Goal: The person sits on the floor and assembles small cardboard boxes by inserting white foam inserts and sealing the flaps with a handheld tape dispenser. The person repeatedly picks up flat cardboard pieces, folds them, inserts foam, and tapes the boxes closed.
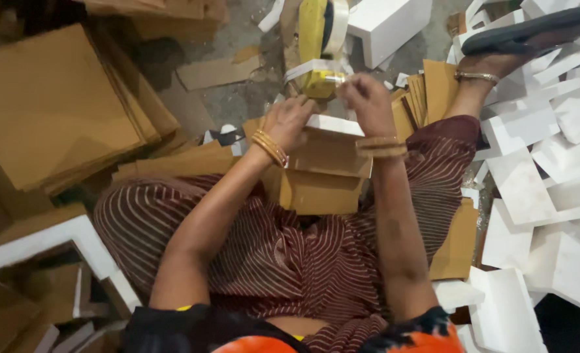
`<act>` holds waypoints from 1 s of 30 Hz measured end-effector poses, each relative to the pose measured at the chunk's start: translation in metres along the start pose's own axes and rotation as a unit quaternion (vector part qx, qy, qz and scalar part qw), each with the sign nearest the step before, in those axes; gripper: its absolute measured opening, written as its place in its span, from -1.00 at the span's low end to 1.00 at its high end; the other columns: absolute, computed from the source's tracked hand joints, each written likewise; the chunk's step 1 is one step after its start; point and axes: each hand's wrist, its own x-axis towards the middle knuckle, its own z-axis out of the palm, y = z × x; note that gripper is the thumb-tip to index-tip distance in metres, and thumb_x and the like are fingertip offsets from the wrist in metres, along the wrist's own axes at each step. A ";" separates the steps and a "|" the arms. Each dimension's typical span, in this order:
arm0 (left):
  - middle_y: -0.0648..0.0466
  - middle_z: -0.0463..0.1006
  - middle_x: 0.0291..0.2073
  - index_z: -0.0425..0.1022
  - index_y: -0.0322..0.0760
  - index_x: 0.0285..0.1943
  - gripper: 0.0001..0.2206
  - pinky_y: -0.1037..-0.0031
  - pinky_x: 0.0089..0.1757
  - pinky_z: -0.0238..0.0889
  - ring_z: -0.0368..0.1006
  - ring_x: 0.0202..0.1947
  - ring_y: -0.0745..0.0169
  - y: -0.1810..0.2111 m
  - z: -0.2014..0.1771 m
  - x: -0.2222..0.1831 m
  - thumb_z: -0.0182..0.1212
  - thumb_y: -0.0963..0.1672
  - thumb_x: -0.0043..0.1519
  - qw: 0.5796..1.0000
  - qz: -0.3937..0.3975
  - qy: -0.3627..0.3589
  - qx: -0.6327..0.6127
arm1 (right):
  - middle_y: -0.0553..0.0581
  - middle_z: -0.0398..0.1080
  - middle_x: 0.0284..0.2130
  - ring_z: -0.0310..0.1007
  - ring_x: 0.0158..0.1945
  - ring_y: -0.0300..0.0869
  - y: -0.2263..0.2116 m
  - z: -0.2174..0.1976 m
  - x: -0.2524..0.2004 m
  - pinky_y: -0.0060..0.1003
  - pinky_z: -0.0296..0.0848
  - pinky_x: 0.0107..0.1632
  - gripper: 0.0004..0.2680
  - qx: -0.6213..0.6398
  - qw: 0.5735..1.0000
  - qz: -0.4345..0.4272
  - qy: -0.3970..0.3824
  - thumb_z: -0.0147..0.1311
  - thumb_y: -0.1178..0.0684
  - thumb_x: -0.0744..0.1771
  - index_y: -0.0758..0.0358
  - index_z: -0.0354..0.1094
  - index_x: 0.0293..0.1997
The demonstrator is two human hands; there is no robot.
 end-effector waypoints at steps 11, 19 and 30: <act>-0.07 0.53 -0.10 0.47 -0.21 0.05 -0.60 0.19 -0.06 0.38 0.50 -0.05 -0.15 -0.023 0.027 -0.001 0.32 -0.21 -0.02 0.980 -0.033 0.002 -0.194 | -0.01 0.53 -0.30 0.45 -0.27 -0.38 0.107 0.055 -0.072 -0.49 0.43 -0.21 -0.84 0.134 0.986 0.099 0.017 0.18 0.09 0.37 0.35 0.48 -0.02; -0.08 0.65 -0.08 0.46 -0.34 0.10 -0.49 0.40 -0.03 0.42 0.59 -0.04 0.11 -0.023 0.023 0.008 0.48 -0.01 0.04 0.895 -0.162 -0.113 -0.400 | 0.00 0.54 -0.17 0.49 -0.17 -0.38 0.123 0.055 -0.075 -0.45 0.50 -0.08 -0.81 0.225 0.970 0.089 0.015 0.17 0.12 0.36 0.37 0.46 0.04; -0.10 0.57 -0.11 0.44 -0.24 0.01 -0.62 0.15 -0.05 0.36 0.50 -0.04 -0.21 -0.013 0.036 -0.001 0.32 -0.21 -0.02 0.975 -0.082 0.022 -0.205 | 0.13 0.58 -0.19 0.57 -0.11 -0.22 0.023 0.009 -0.075 -0.32 0.47 0.02 -0.84 -0.154 0.988 0.002 -0.005 0.20 0.09 0.35 0.36 0.51 -0.06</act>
